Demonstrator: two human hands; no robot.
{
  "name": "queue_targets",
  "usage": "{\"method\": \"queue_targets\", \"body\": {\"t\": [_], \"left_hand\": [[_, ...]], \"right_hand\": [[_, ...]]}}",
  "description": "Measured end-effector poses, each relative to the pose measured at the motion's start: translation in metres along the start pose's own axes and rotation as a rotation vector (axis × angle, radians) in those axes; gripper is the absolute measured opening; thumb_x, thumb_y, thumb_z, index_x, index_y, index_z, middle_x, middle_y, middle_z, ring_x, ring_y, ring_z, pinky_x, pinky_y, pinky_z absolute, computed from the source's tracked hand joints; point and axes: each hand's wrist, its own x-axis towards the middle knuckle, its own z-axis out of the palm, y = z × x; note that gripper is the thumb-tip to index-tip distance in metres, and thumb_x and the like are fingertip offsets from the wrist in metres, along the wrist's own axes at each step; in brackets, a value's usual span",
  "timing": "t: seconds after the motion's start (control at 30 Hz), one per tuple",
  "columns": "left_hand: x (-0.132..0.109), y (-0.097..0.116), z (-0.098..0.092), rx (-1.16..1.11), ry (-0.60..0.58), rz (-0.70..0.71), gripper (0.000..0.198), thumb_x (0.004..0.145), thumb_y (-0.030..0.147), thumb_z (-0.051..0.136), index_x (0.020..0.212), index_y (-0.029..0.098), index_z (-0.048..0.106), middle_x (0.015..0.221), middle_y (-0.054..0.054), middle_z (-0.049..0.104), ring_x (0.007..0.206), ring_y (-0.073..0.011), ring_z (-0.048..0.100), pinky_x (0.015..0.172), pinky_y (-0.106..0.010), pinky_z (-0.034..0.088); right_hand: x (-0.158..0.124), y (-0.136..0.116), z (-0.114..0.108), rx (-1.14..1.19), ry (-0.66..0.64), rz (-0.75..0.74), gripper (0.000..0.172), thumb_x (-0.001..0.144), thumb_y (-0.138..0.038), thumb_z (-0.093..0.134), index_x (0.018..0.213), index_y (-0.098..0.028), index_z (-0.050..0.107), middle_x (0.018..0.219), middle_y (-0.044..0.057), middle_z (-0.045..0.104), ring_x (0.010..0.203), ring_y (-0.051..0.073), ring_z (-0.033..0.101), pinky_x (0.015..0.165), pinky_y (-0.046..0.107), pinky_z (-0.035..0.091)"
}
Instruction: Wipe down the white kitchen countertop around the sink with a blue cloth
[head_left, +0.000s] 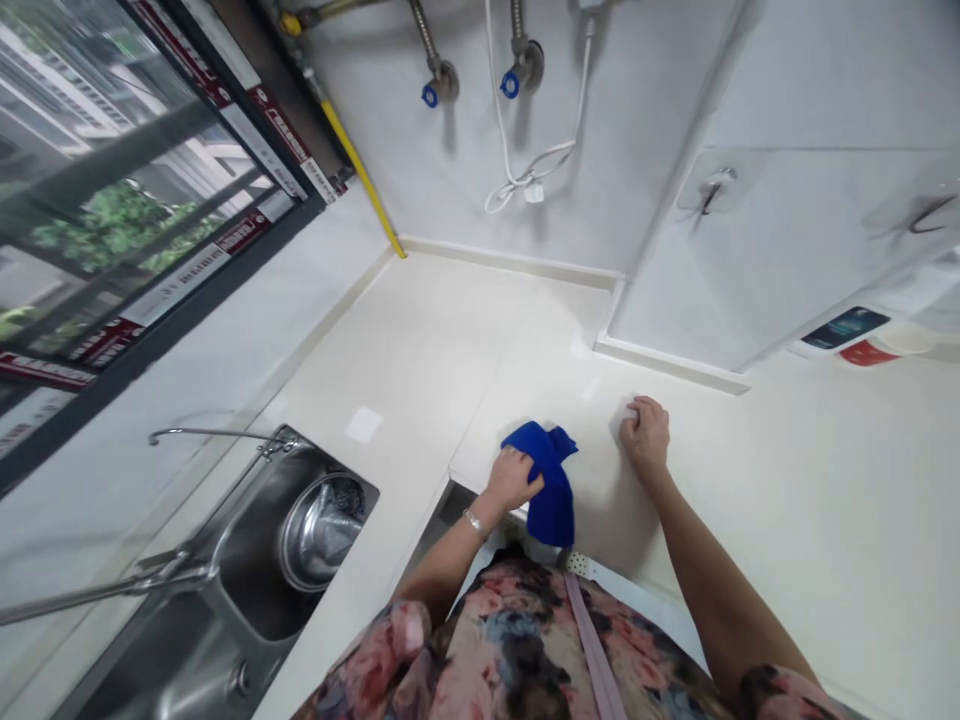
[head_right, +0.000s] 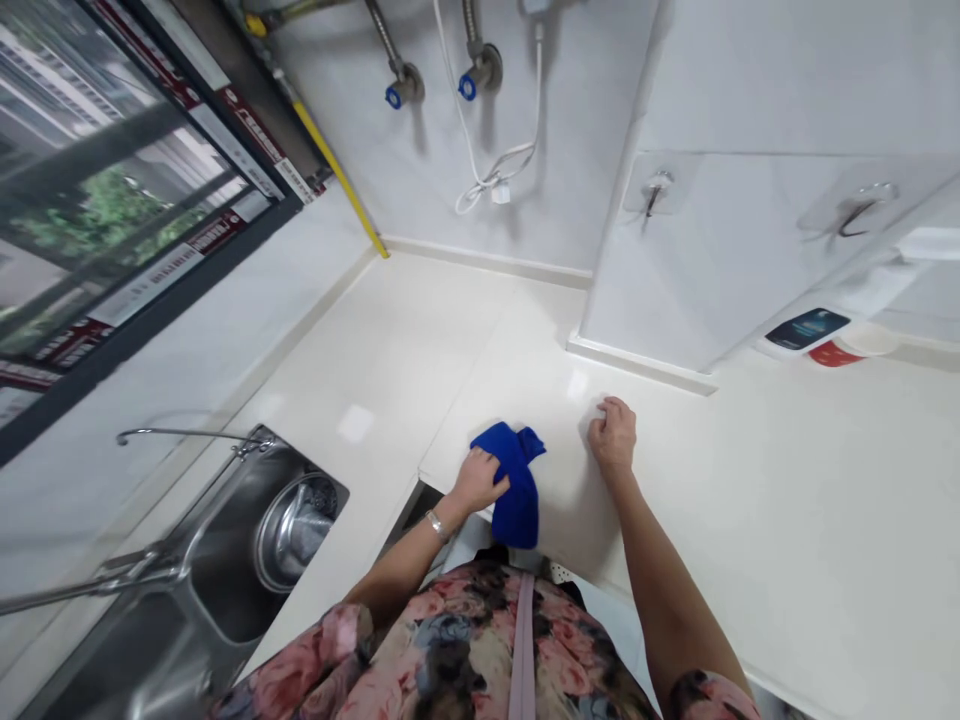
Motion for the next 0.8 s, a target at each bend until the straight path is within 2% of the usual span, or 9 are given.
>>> {"method": "queue_targets", "body": {"t": [0.1,0.17,0.23,0.3,0.4,0.6,0.7,0.8], "left_hand": [[-0.041,-0.029,-0.015,0.063,0.033,-0.184,0.018,0.094,0.035,0.064,0.085,0.02,0.069,0.089,-0.013,0.071,0.094,-0.0299,0.066,0.092,-0.047,0.054],[-0.058,-0.051,-0.025,0.103,0.058,-0.316,0.019,0.095,0.034,0.06,0.082,0.021,0.067,0.088,-0.015,0.071,0.093,-0.0315,0.066,0.091,-0.049,0.054],[-0.065,-0.073,-0.033,0.138,0.084,-0.435,0.021,0.095,0.034,0.057,0.082,0.021,0.066,0.091,-0.017,0.072,0.094,-0.0334,0.066,0.093,-0.05,0.053],[-0.061,-0.095,-0.038,0.163,0.108,-0.527,0.022,0.096,0.035,0.054,0.086,0.02,0.067,0.095,-0.019,0.073,0.099,-0.035,0.067,0.096,-0.051,0.053],[-0.04,-0.13,-0.048,0.18,0.151,-0.628,0.03,0.098,0.037,0.047,0.094,0.016,0.069,0.101,-0.023,0.073,0.105,-0.038,0.068,0.1,-0.053,0.052],[0.026,-0.193,-0.069,0.151,0.228,-0.732,0.046,0.099,0.039,0.039,0.108,0.005,0.068,0.112,-0.033,0.071,0.115,-0.0441,0.066,0.108,-0.059,0.046],[0.056,-0.21,-0.074,0.139,0.231,-0.737,0.047,0.098,0.039,0.038,0.111,0.005,0.067,0.116,-0.033,0.071,0.117,-0.0435,0.065,0.11,-0.059,0.044],[0.088,-0.216,-0.075,0.135,0.215,-0.716,0.047,0.098,0.039,0.038,0.113,0.005,0.067,0.116,-0.031,0.071,0.117,-0.043,0.065,0.111,-0.058,0.044]], "right_hand": [[0.0,0.001,0.001,0.019,0.002,-0.002,0.031,0.082,-0.019,0.05,0.108,-0.021,0.067,0.126,0.015,0.067,0.118,0.03,0.058,0.104,0.05,0.053],[0.0,0.001,0.002,0.028,0.0,0.009,0.031,0.082,-0.018,0.049,0.108,-0.02,0.067,0.127,0.015,0.067,0.118,0.029,0.058,0.104,0.049,0.053],[0.0,0.001,0.003,0.033,0.006,0.026,0.032,0.082,-0.017,0.05,0.107,-0.02,0.068,0.127,0.015,0.067,0.118,0.029,0.059,0.104,0.048,0.053],[-0.001,0.0,0.004,0.031,0.018,0.038,0.031,0.082,-0.017,0.05,0.106,-0.02,0.068,0.127,0.014,0.067,0.117,0.028,0.059,0.104,0.048,0.053],[-0.001,-0.004,0.002,0.02,0.032,0.025,0.03,0.082,-0.016,0.049,0.105,-0.02,0.068,0.126,0.014,0.068,0.116,0.028,0.059,0.103,0.047,0.053],[0.001,-0.014,-0.004,-0.046,0.046,-0.004,0.027,0.084,-0.014,0.047,0.102,-0.022,0.065,0.122,0.012,0.07,0.115,0.026,0.061,0.102,0.045,0.054],[0.003,-0.015,-0.003,-0.093,0.051,0.026,0.025,0.083,-0.014,0.048,0.1,-0.023,0.064,0.122,0.012,0.069,0.114,0.027,0.06,0.102,0.046,0.053],[0.003,-0.015,-0.001,-0.103,0.05,0.043,0.024,0.081,-0.014,0.05,0.098,-0.023,0.064,0.121,0.012,0.07,0.112,0.027,0.06,0.101,0.046,0.053]]}}
